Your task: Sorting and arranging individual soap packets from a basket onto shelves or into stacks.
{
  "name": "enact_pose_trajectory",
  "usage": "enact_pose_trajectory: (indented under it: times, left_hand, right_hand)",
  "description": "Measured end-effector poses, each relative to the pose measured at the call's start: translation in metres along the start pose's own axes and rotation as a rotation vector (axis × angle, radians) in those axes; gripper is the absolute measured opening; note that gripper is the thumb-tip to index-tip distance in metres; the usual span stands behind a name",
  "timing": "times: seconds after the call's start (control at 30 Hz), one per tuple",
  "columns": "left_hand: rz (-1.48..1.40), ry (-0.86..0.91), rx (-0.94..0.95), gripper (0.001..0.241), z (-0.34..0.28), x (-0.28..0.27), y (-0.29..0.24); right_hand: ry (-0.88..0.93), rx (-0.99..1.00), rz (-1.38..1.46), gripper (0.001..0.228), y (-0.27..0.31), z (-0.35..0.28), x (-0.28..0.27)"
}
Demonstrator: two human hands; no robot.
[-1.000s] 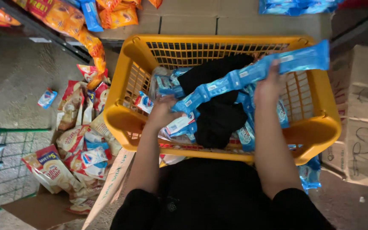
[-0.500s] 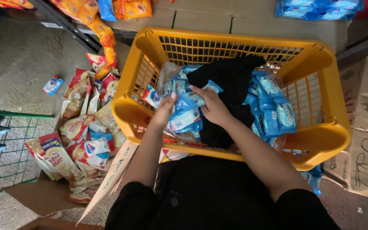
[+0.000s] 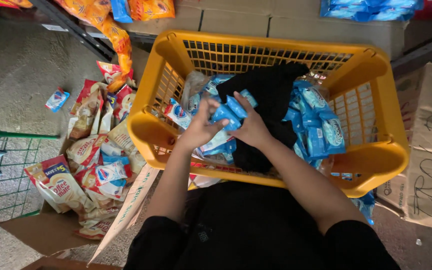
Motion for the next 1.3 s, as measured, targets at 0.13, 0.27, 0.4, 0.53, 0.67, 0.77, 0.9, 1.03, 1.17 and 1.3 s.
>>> enact_pose_trajectory:
  times: [0.13,0.27,0.4,0.53,0.67,0.77,0.9,1.03,1.17,1.3]
  left_hand:
    - [-0.298,0.014,0.061,0.053,0.02,-0.015,-0.073]
    - [0.043,0.079,0.06,0.07,0.031,-0.017,-0.121]
    - [0.477,-0.176,0.315,0.092,0.031,-0.007,-0.109]
    - [0.222,-0.174,0.179,0.105,0.019,0.004,-0.056]
    - [0.731,-0.127,0.002,0.106,0.003,0.006,-0.001]
    - [0.771,-0.168,-0.121,0.089,0.002,-0.001,0.028]
    - [0.423,-0.005,-0.245,0.059,0.012,-0.009,0.032]
    - [-0.069,0.088,-0.478,0.039,0.005,-0.019,0.036]
    - [-0.515,-0.011,-0.264,0.042,0.007,-0.04,-0.021]
    - [-0.578,-0.094,-0.105,0.059,-0.001,-0.07,-0.075]
  right_hand:
    - [-0.058,-0.195,-0.108,0.099,-0.001,-0.009,0.005]
    - [-0.17,-0.157,0.355,0.106,-0.001,-0.006,0.001]
    - [-0.169,-0.085,0.748,0.103,-0.017,0.0,-0.02]
    - [-0.19,-0.135,0.631,0.093,-0.02,0.004,-0.037]
    - [-0.208,-0.166,0.645,0.088,-0.018,0.005,-0.05]
    - [-0.289,-0.133,0.66,0.083,-0.016,0.005,-0.06]
    - [-0.455,-0.092,0.598,0.081,-0.025,0.004,-0.083]
    - [-0.489,-0.195,0.664,0.076,-0.027,0.004,-0.096]
    - [-0.434,-0.255,0.495,0.082,-0.036,0.008,-0.092]
    - [-0.384,-0.236,0.414,0.083,-0.022,0.006,-0.085]
Point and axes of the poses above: each hand's wrist, its own z-axis towards the middle knuckle, its own x-axis out of the palm, y = z × x, the point moved 3 cm from there along z, towards the middle knuckle, and after that the axes turned 15 degrees about z, right-handed, at the moved point
